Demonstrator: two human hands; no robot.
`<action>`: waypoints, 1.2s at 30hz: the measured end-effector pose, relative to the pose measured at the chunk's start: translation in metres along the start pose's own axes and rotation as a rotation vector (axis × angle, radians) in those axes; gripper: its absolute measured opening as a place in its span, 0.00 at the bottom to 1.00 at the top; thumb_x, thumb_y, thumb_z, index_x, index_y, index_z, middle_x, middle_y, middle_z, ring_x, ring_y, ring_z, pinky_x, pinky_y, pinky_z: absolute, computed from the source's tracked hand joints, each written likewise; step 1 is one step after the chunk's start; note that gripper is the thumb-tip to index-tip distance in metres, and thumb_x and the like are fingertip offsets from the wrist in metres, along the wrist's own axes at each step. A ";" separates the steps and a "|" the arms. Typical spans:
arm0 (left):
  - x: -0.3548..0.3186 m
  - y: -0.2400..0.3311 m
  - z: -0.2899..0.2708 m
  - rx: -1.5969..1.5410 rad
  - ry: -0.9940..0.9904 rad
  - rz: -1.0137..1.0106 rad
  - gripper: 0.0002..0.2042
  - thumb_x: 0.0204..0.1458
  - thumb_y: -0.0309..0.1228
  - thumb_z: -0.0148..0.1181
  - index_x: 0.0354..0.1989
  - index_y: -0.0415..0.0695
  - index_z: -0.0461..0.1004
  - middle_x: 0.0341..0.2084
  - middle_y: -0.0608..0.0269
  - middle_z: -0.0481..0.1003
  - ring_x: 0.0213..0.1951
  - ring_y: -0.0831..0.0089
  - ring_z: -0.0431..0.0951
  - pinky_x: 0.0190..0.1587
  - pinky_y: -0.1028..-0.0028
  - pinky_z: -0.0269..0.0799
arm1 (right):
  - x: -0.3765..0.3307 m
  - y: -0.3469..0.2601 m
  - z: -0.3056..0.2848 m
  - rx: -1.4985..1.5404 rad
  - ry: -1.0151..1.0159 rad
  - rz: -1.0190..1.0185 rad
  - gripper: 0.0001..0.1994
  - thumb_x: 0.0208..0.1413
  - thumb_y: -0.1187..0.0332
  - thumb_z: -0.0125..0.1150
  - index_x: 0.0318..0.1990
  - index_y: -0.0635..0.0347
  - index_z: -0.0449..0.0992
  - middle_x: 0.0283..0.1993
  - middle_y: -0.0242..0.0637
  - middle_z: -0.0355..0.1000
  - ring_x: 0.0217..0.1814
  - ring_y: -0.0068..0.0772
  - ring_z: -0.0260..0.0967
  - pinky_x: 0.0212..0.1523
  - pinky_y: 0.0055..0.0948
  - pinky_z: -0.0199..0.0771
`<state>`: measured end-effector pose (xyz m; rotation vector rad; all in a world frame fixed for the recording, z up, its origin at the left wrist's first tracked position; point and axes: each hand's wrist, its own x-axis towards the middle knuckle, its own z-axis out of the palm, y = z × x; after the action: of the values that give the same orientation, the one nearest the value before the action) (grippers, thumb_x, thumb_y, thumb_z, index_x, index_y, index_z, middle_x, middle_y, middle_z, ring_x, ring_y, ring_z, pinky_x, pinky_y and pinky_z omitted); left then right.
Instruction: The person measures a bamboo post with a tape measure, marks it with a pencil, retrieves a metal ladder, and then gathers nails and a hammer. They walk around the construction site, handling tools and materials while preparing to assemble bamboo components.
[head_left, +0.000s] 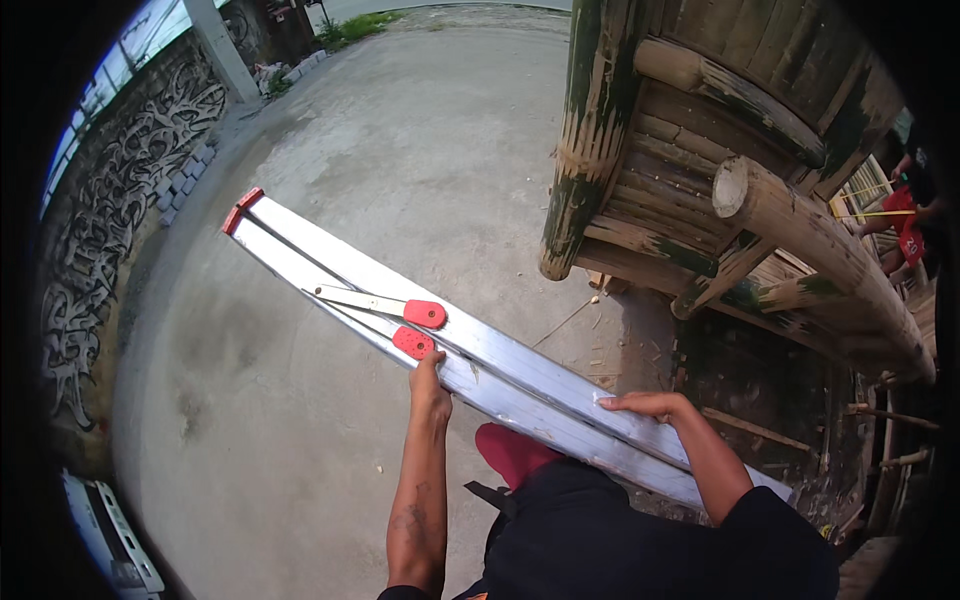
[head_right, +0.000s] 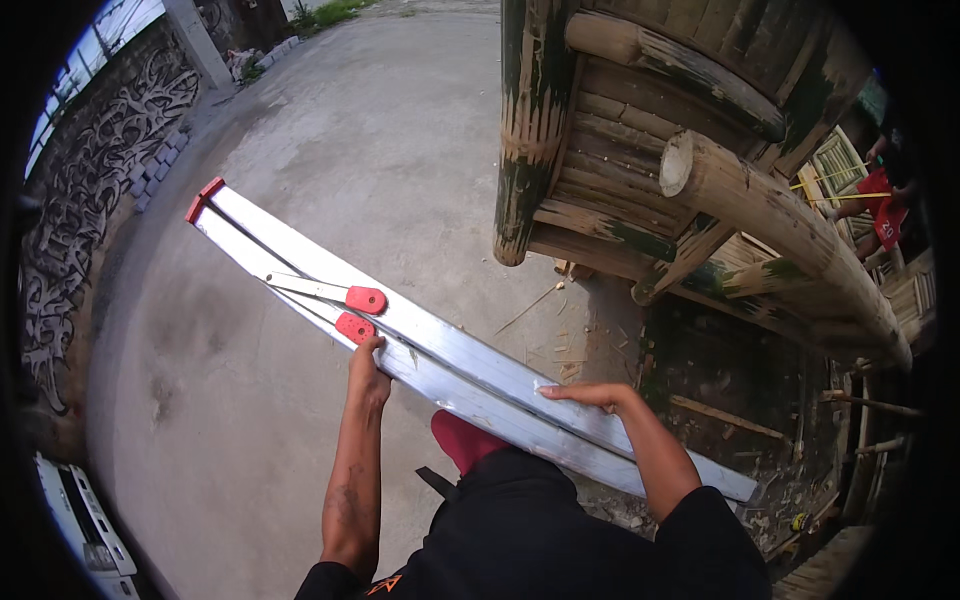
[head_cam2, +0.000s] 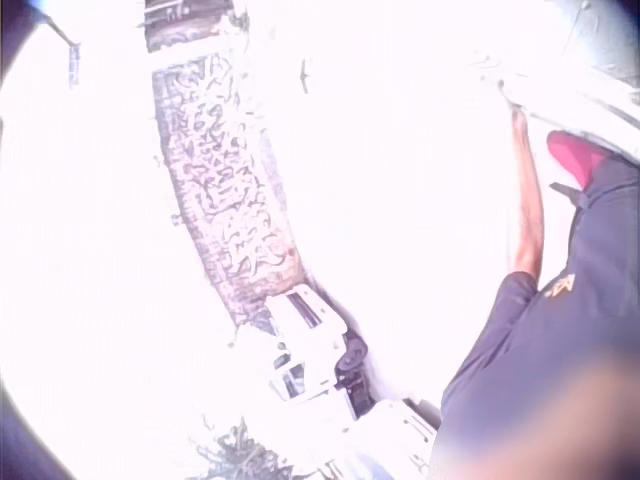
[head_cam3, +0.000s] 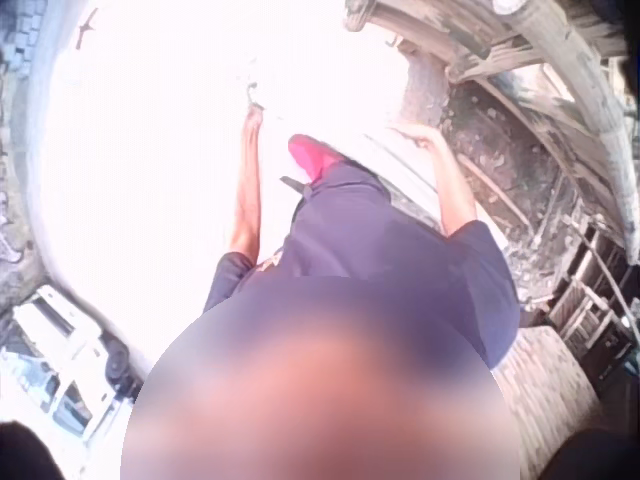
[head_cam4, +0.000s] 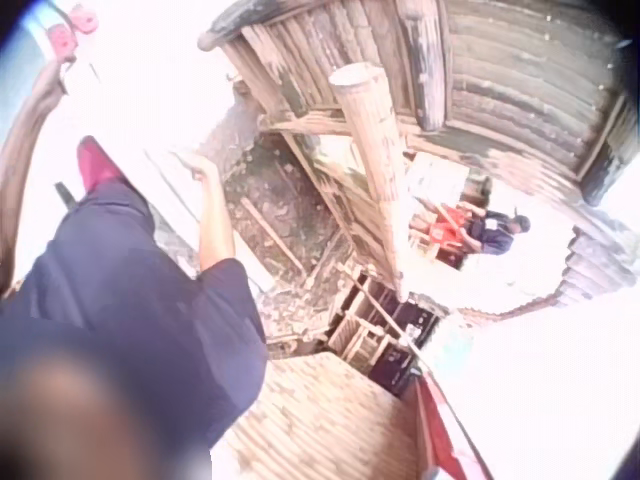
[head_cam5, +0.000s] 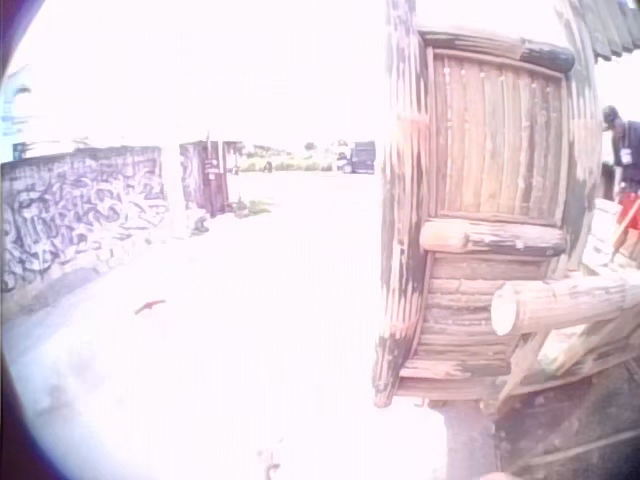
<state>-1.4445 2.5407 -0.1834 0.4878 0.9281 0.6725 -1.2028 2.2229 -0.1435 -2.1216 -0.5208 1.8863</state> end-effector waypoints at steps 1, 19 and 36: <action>0.034 0.024 0.008 0.017 -0.022 -0.038 0.16 0.49 0.27 0.56 0.45 0.30 0.68 0.39 0.54 0.74 0.42 0.63 0.75 0.52 0.63 0.68 | 0.018 -0.026 -0.003 0.035 -0.003 0.006 0.57 0.38 0.19 0.50 0.66 0.61 0.63 0.68 0.57 0.57 0.71 0.57 0.51 0.63 0.64 0.48; 0.518 0.220 0.228 0.530 -0.285 -0.124 0.16 0.47 0.27 0.57 0.45 0.33 0.70 0.33 0.59 0.74 0.33 0.66 0.76 0.39 0.65 0.72 | 0.225 -0.367 -0.167 0.495 0.229 -0.014 0.53 0.44 0.24 0.51 0.63 0.67 0.65 0.65 0.58 0.61 0.69 0.52 0.56 0.65 0.48 0.54; 0.781 0.120 0.551 1.040 -1.049 -0.697 0.19 0.50 0.32 0.58 0.46 0.30 0.69 0.38 0.53 0.75 0.39 0.60 0.78 0.44 0.61 0.74 | 0.399 -0.495 -0.222 1.452 0.572 0.151 0.59 0.40 0.21 0.51 0.66 0.69 0.59 0.71 0.62 0.48 0.74 0.60 0.41 0.65 0.67 0.38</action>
<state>-0.6830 3.1254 -0.2593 1.1913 0.2940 -0.7547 -0.9918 2.8503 -0.2673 -1.4376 0.8912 0.9320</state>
